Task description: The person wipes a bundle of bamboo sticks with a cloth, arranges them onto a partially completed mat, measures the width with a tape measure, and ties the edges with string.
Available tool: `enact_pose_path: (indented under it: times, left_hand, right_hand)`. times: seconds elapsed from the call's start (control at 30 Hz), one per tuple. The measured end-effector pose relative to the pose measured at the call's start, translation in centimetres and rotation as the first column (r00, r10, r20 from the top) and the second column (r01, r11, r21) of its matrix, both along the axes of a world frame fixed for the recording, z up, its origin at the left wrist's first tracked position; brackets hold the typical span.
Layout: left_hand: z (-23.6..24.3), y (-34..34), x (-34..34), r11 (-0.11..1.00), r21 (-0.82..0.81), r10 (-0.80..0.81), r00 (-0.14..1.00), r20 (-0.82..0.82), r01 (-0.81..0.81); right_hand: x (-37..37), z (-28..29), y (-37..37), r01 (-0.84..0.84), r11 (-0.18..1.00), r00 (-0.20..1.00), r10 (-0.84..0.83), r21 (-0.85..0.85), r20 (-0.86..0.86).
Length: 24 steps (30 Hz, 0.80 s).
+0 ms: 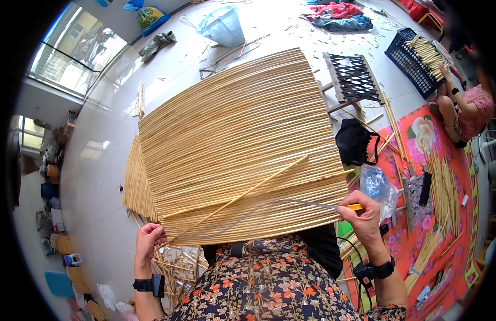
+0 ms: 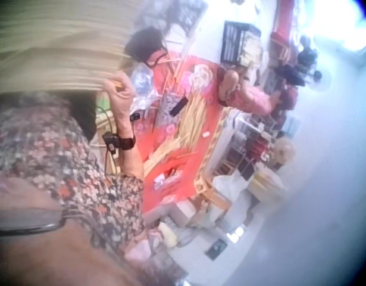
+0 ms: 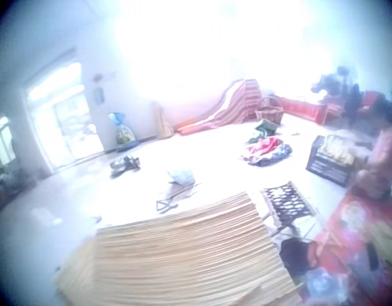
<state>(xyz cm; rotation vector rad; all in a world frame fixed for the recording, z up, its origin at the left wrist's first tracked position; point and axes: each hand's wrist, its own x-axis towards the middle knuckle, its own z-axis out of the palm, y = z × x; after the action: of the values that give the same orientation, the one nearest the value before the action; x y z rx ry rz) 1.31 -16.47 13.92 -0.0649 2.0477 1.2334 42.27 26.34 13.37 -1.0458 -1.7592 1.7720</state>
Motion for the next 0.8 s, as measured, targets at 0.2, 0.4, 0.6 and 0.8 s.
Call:
enact_pose_path:
  times: [0.2,0.4,0.6,0.8]
  left_hand:
    - [-0.4,-1.7,-0.5,0.989,0.039,0.150,0.980,-0.134,-0.146]
    - [2.4,0.2,-4.7,0.956,0.271,0.194,0.936,-0.294,-0.113]
    - [6.9,13.5,-12.8,0.912,0.359,0.013,0.861,-0.509,0.199]
    - [7.7,28.5,-18.0,0.823,0.190,-0.334,0.726,-0.601,0.536]
  right_hand:
    - [0.0,-0.4,0.3,-0.052,0.997,0.999,0.052,0.056,0.006]
    - [0.1,-0.5,0.3,-0.089,0.983,0.996,0.091,0.160,-0.007]
    - [0.7,-0.5,-0.9,0.000,0.997,1.000,0.001,0.076,-0.017]
    - [1.5,0.8,-3.5,0.169,0.985,0.985,-0.167,-0.027,0.048]
